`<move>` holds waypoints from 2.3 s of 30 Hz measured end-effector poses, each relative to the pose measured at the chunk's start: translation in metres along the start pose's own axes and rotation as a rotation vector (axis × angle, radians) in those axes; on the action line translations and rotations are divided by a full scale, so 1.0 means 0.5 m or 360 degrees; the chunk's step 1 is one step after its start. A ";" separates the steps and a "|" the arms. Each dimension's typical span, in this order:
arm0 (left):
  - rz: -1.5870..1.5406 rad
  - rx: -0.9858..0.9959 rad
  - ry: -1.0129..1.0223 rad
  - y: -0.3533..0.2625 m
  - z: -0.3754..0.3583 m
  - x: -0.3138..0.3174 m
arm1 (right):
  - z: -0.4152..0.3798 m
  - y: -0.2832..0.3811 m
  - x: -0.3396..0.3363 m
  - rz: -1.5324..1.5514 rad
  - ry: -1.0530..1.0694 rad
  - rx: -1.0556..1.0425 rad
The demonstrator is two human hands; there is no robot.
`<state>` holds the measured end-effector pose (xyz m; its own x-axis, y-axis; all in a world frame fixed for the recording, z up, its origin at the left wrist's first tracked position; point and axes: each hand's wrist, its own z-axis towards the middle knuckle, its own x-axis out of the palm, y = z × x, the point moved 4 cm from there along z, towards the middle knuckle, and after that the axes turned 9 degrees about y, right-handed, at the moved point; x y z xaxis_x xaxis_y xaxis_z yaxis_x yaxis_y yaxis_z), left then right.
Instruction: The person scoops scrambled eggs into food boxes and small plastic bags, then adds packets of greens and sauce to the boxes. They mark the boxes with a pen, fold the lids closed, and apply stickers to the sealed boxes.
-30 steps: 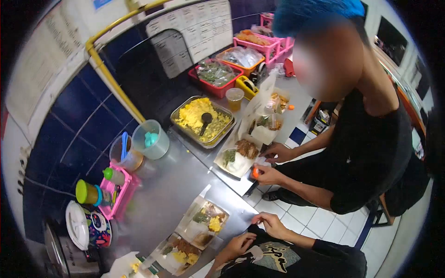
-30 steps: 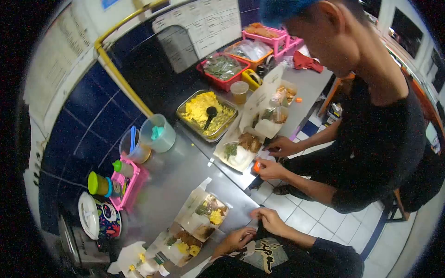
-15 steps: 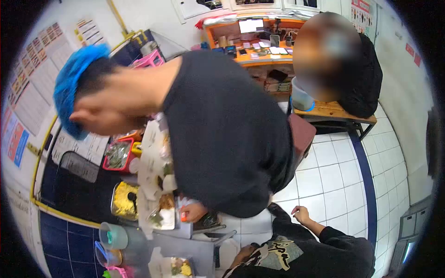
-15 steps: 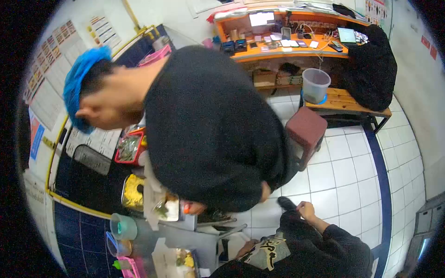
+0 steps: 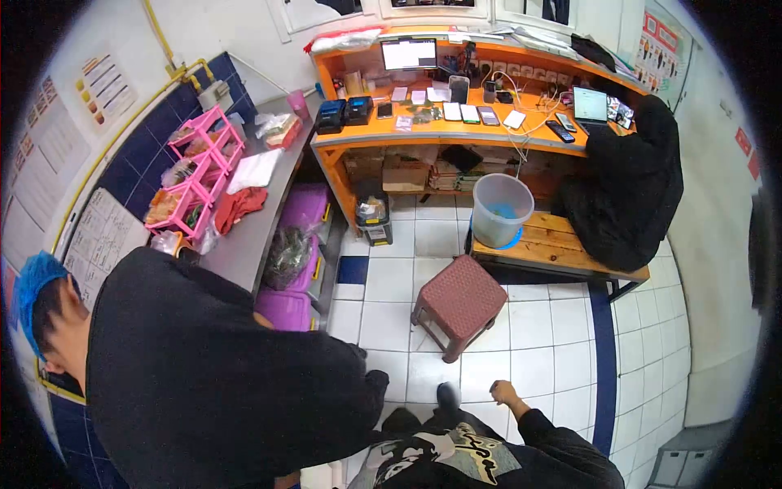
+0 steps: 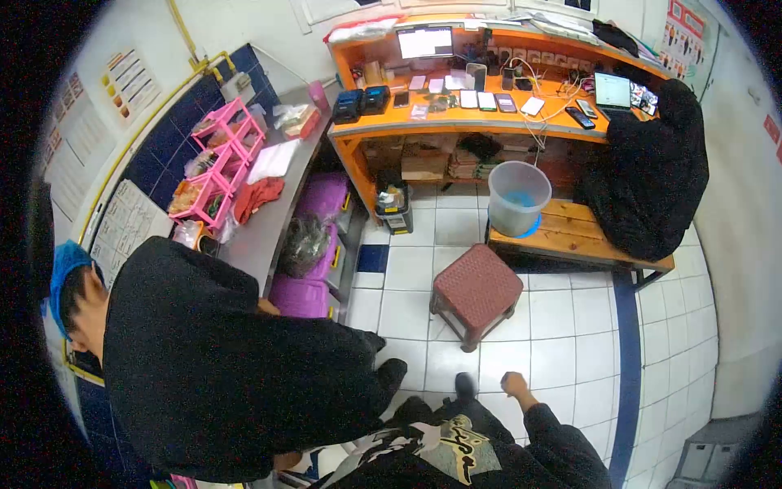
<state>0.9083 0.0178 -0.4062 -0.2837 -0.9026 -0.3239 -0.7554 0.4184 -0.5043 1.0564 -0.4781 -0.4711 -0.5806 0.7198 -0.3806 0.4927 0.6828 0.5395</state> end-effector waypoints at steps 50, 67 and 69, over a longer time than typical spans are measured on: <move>-0.1390 0.1288 -0.0376 -1.809 0.878 -0.569 | 0.950 1.775 -1.044 -0.0227 0.0191 -0.1855; -0.1305 0.0833 0.0025 -1.790 0.953 -0.505 | 0.949 1.807 -1.406 -0.1094 -0.2213 -0.1572; -0.1235 0.0817 0.0079 -1.785 0.963 -0.485 | 0.922 1.803 -1.415 -0.0873 -0.2399 -0.1815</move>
<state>1.9355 -0.0876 -0.2629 0.1572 -0.9468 0.2808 -0.3936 -0.3209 -0.8615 2.2103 -0.3140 -0.0618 0.7337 0.4184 -0.5353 -0.4509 0.8892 0.0770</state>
